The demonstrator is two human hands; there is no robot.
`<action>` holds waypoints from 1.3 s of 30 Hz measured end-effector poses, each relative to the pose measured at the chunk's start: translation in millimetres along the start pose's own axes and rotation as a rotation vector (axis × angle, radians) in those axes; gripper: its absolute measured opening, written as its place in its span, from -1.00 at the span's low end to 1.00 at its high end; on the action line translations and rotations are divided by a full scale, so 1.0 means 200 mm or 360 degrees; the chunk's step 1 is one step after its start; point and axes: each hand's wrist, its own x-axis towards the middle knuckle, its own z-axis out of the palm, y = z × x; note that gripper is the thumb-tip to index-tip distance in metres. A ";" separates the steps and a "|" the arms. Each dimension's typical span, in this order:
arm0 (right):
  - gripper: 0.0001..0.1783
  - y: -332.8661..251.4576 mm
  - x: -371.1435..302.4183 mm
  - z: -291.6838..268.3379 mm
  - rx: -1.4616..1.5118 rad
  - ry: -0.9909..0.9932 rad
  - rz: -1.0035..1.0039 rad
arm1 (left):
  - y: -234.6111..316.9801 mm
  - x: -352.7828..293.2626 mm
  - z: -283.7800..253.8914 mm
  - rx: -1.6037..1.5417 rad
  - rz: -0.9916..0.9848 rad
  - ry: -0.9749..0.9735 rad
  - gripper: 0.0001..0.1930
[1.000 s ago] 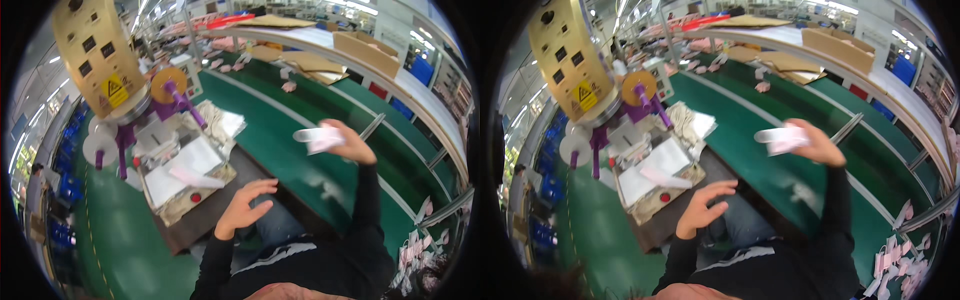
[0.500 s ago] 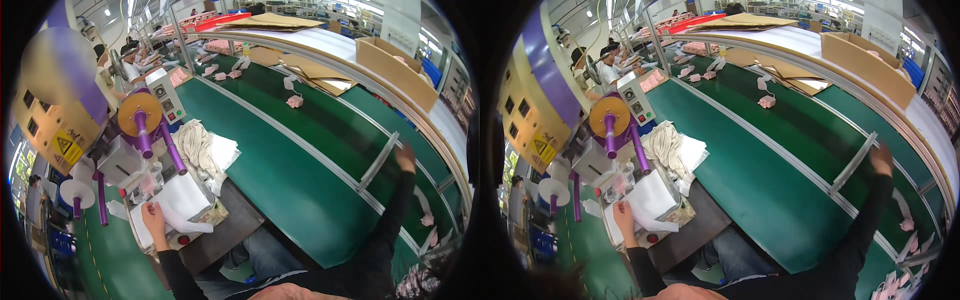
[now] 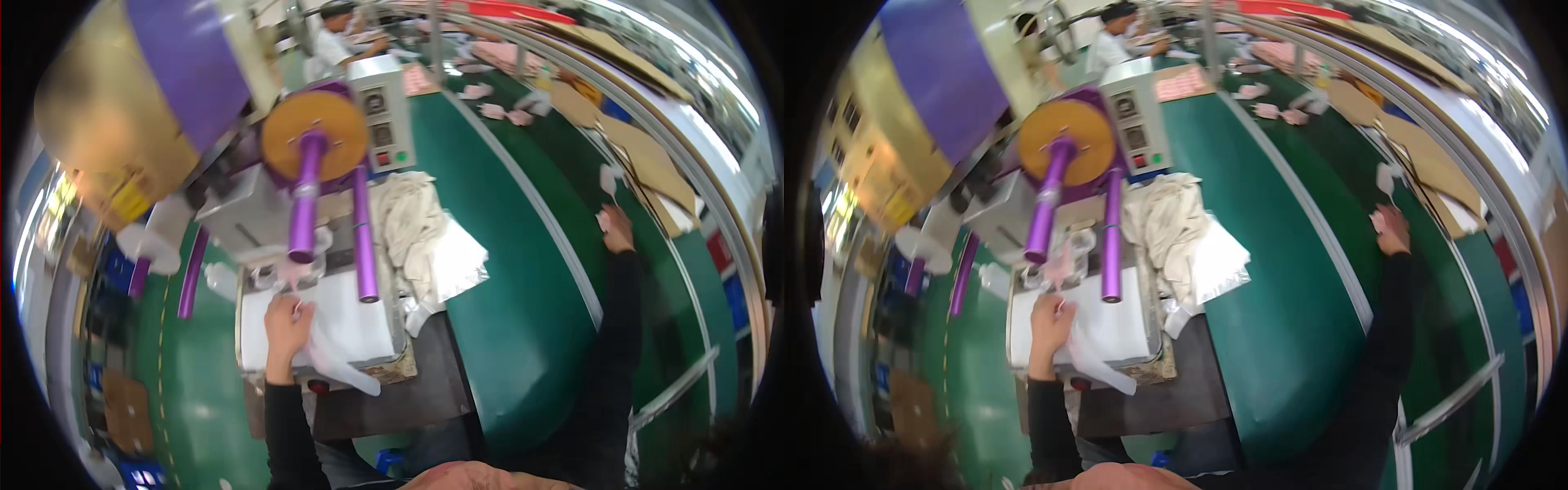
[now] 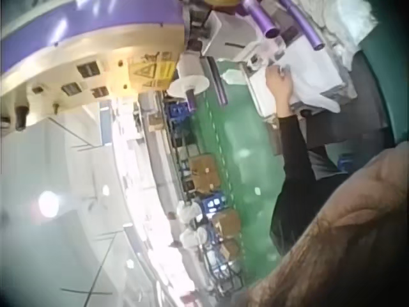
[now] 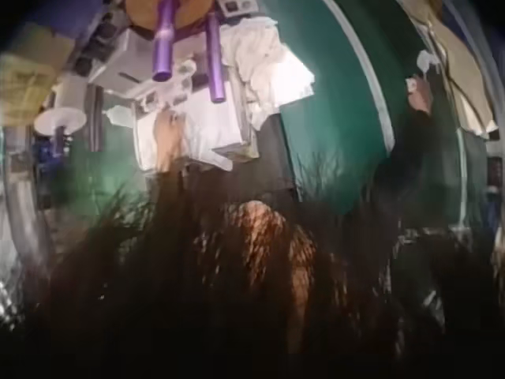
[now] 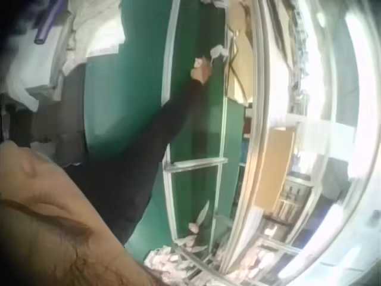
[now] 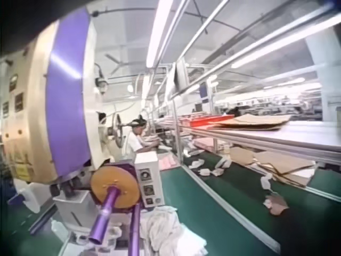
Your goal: The worker takes small parts, processes them through a machine on the table, and places the results on a conveyor belt.
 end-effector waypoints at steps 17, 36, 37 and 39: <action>-0.33 -1.30 -0.31 -0.95 0.2822 -0.0220 0.0994 | -0.13 -0.10 -0.01 -0.1461 0.0054 0.0470 -0.76; -0.26 -3.39 0.32 -0.25 0.1048 -0.0628 -0.0237 | -0.49 -1.06 -0.24 -0.2015 -0.0821 0.0626 -0.64; -0.19 -3.44 0.34 -0.30 0.0958 -0.0612 -0.0272 | -0.47 -1.07 -0.25 -0.2089 -0.0822 0.0644 -0.65; -0.18 -3.53 0.42 -0.30 0.0807 -0.0692 -0.0284 | -0.45 -1.05 -0.27 -0.2185 -0.0826 0.0660 -0.66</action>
